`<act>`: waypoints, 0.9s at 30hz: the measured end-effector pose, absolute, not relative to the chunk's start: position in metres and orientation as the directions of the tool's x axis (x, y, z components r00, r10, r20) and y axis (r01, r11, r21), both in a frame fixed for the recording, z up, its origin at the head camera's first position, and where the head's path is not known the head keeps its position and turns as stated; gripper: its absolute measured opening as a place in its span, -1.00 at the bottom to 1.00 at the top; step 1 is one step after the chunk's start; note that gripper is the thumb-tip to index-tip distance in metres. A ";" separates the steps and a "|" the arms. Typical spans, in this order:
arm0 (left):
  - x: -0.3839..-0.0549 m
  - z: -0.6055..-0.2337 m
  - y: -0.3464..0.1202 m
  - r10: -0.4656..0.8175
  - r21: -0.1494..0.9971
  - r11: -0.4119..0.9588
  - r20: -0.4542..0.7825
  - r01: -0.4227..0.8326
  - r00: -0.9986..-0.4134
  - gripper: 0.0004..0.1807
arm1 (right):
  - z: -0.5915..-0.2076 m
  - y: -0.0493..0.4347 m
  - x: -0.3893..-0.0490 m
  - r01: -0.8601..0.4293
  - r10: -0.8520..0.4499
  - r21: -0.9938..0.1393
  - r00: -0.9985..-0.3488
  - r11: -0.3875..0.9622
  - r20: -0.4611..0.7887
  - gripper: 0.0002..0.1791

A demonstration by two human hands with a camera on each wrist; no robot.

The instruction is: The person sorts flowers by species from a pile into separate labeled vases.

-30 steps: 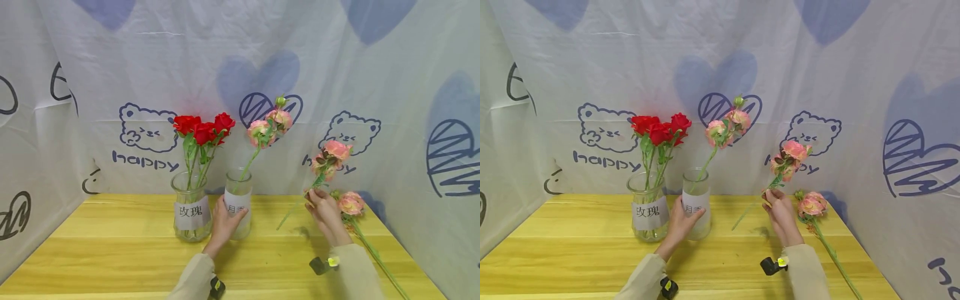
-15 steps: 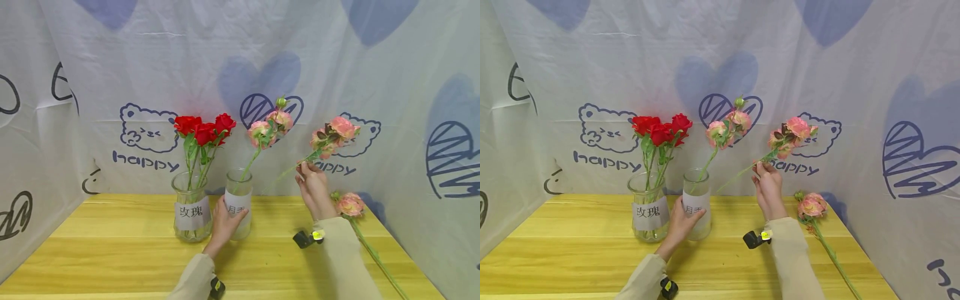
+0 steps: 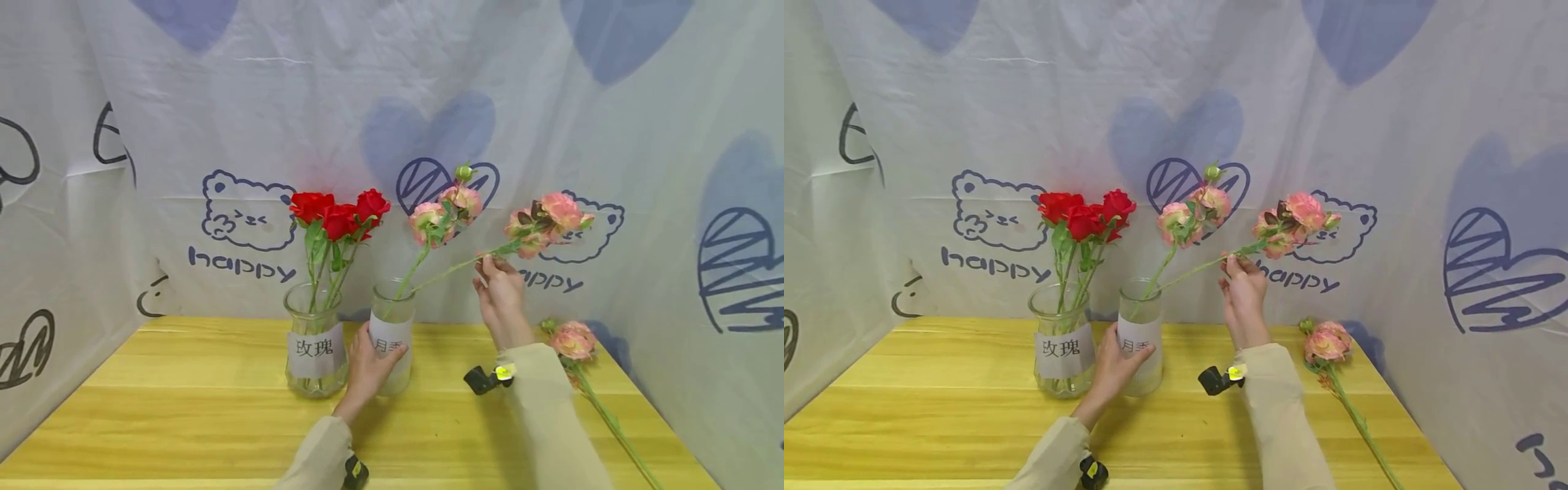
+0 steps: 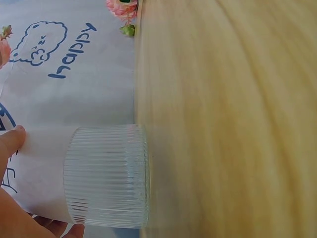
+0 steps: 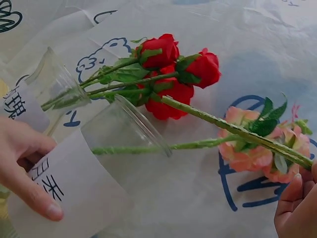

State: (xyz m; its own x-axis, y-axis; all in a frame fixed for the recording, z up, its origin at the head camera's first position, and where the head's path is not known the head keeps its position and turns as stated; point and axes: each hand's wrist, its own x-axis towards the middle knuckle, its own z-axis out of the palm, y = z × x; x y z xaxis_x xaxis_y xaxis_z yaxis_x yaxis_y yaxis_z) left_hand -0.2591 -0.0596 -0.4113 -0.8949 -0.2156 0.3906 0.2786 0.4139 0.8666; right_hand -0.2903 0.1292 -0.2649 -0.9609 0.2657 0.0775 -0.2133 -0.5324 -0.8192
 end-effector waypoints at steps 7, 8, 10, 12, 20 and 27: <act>-0.259 -0.412 -0.060 -0.217 0.869 0.412 0.387 0.275 -0.896 -0.16 | -0.264 0.113 -0.294 -0.245 0.324 -0.854 -0.941 -0.460 0.096 -0.95; -0.259 -0.412 -0.060 -0.217 0.867 0.415 0.390 0.277 -0.895 -0.16 | -0.264 0.110 -0.295 -0.249 0.330 -0.866 -0.938 -0.433 0.104 -0.95; -0.259 -0.412 -0.060 -0.217 0.866 0.416 0.392 0.279 -0.894 -0.16 | -0.265 0.106 -0.296 -0.261 0.341 -0.890 -0.931 -0.374 0.130 -0.90; -0.259 -0.412 -0.060 -0.217 0.865 0.418 0.393 0.279 -0.893 -0.16 | -0.265 0.102 -0.296 -0.277 0.348 -0.910 -0.923 -0.310 0.163 -0.83; -0.260 -0.412 -0.061 -0.214 0.867 0.415 0.389 0.277 -0.896 -0.15 | -0.269 0.086 -0.294 -0.348 0.359 -0.934 -0.884 -0.077 0.300 -0.84; -0.261 -0.413 -0.061 -0.213 0.866 0.413 0.393 0.282 -0.894 -0.15 | -0.273 0.076 -0.293 -0.448 0.275 -0.878 -0.833 0.171 0.479 -0.81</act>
State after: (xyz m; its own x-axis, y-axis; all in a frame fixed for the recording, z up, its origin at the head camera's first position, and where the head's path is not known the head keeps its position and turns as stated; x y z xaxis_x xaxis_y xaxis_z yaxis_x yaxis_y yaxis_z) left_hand -0.2605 -0.0612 -0.4127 -0.8945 -0.2135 0.3929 0.2817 0.4135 0.8659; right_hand -0.2930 0.0762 -0.2734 -0.8334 0.2754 0.4791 -0.4479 0.1710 -0.8776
